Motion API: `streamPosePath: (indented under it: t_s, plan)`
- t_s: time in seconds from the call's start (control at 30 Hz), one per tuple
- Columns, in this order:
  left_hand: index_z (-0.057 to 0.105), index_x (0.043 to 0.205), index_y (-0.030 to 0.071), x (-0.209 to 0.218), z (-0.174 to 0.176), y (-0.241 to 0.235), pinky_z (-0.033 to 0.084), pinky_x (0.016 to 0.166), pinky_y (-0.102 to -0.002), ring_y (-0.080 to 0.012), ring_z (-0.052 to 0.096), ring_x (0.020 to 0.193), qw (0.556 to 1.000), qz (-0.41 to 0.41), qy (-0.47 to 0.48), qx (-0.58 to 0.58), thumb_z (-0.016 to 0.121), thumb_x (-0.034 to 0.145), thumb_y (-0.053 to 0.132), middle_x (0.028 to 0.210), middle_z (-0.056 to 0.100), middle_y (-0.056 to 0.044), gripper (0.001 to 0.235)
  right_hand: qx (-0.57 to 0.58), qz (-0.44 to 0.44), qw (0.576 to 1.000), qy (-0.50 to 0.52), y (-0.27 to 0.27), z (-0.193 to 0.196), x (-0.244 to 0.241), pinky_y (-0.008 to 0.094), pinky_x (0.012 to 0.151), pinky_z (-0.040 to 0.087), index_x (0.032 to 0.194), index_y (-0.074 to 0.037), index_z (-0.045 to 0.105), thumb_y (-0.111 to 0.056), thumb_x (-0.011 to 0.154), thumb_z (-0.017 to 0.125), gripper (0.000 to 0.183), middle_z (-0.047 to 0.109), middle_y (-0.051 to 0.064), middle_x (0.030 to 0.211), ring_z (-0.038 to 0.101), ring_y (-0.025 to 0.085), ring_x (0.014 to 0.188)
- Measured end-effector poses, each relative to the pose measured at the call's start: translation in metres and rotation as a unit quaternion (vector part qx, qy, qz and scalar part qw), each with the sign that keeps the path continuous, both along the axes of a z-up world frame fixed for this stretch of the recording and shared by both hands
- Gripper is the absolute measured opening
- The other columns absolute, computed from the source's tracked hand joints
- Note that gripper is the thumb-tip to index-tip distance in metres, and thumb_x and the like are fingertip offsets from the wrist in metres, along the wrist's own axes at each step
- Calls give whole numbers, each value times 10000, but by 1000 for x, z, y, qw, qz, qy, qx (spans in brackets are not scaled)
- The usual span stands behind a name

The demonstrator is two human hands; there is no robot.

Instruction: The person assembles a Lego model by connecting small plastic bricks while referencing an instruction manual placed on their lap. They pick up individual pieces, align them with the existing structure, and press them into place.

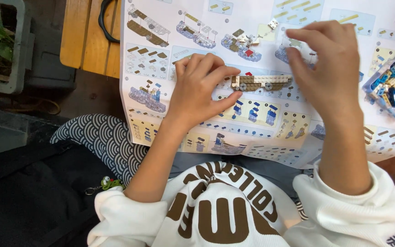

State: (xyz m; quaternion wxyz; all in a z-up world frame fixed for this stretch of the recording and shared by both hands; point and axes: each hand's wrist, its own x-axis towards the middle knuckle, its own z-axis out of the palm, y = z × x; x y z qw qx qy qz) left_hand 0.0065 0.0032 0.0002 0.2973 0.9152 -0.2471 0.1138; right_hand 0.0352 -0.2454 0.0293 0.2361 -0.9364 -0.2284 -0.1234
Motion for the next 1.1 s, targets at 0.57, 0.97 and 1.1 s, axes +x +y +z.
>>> streamPosePath:
  t_s: [0.57, 0.97, 1.1]
  plan:
    - [673, 1066, 218, 0, 0, 2, 311, 886, -391, -212, 508, 964, 1000, -2, 11, -19, 757, 825, 374, 985, 528, 22, 300, -112, 61, 987, -102, 35, -12, 36, 438, 791, 384, 1080, -142, 809, -178, 1022, 804, 69, 578, 78, 1116, 498, 294, 987]
    - [632, 994, 174, 0, 2, 2, 307, 887, -404, -223, 501, 976, 999, -3, 32, -24, 738, 797, 341, 1007, 489, 4, 279, -137, 46, 973, -182, 49, -21, 40, 391, 748, 361, 975, -195, 799, -191, 959, 860, 63, 559, 17, 1045, 514, 259, 995]
    - [637, 977, 178, 0, 2, 2, 313, 884, -405, -224, 500, 967, 999, 1, 29, -24, 730, 799, 342, 1003, 488, 8, 260, -119, 40, 978, -167, 49, -23, 38, 398, 732, 360, 993, -174, 806, -170, 975, 855, 53, 565, 19, 1036, 505, 265, 972]
